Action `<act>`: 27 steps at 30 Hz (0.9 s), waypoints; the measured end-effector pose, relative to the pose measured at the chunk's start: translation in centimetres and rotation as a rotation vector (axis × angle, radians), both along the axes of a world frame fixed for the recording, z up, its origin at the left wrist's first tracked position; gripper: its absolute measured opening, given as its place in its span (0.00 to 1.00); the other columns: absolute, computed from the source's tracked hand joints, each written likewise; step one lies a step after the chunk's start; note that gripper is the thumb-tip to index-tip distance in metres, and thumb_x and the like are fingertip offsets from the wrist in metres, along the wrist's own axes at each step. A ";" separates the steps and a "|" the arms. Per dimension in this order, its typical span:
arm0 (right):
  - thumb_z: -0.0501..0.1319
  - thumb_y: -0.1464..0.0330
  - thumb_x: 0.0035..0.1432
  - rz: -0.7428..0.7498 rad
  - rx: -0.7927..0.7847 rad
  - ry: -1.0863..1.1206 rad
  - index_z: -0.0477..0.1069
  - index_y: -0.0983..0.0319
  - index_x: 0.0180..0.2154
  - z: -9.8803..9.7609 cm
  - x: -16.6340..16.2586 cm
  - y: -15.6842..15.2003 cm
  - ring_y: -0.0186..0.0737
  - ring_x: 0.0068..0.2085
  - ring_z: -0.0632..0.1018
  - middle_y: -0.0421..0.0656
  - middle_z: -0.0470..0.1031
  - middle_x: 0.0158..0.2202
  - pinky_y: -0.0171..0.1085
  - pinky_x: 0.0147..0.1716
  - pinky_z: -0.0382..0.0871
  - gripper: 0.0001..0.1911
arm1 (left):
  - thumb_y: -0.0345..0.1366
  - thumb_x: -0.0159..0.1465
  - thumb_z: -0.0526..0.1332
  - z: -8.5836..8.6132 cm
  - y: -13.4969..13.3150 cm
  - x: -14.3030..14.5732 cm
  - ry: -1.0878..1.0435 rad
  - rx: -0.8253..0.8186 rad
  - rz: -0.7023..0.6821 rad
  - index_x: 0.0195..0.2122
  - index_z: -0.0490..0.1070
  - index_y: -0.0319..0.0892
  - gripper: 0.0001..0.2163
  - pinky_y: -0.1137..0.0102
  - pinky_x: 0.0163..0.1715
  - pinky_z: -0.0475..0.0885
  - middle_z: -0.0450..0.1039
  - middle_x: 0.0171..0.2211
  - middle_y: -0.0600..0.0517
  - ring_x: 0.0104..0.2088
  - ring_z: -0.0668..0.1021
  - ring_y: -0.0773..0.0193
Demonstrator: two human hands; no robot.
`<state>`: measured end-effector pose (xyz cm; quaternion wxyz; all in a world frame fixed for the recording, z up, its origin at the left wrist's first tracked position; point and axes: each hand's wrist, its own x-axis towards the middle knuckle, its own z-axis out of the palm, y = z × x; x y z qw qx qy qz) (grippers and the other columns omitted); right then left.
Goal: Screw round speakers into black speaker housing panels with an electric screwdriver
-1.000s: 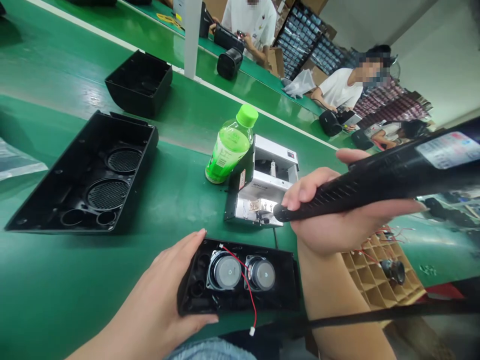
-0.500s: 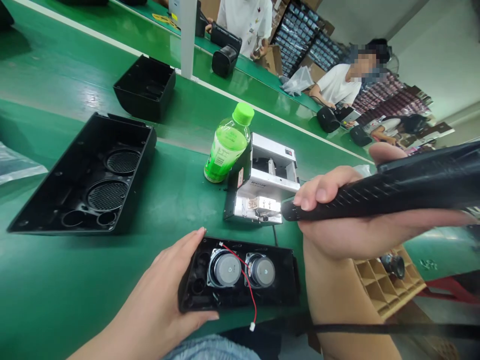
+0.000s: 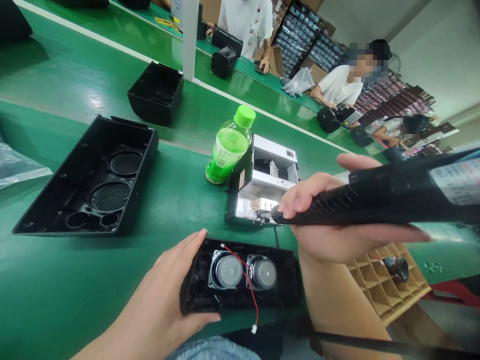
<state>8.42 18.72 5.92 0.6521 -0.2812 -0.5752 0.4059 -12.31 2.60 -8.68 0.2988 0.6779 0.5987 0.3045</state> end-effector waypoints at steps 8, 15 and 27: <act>0.51 0.31 0.64 -0.064 0.000 0.048 0.76 0.56 0.53 -1.3 1.1 1.5 0.36 0.13 0.66 0.32 0.69 0.18 0.35 0.09 0.59 0.40 | 0.45 0.59 0.78 0.0 0.2 0.0 0.004 0.029 -0.014 0.81 0.42 0.60 0.57 0.41 0.67 0.75 0.63 0.77 0.43 0.72 0.72 0.35; 0.61 0.39 0.66 0.083 -0.142 0.078 0.79 0.49 0.51 1.9 0.1 -4.6 0.37 0.18 0.72 0.34 0.76 0.22 0.39 0.21 0.73 0.27 | 0.45 0.57 0.80 0.1 0.4 0.1 -0.008 0.018 -0.038 0.81 0.39 0.60 0.60 0.39 0.68 0.74 0.63 0.77 0.42 0.73 0.70 0.34; 0.63 0.37 0.63 0.309 -0.194 0.030 0.83 0.49 0.51 -2.2 -3.1 -4.9 0.42 0.18 0.75 0.38 0.80 0.23 0.43 0.20 0.75 0.29 | 0.51 0.56 0.82 -0.1 0.4 0.2 -0.063 0.115 -0.093 0.82 0.33 0.60 0.66 0.39 0.69 0.71 0.63 0.76 0.41 0.72 0.72 0.35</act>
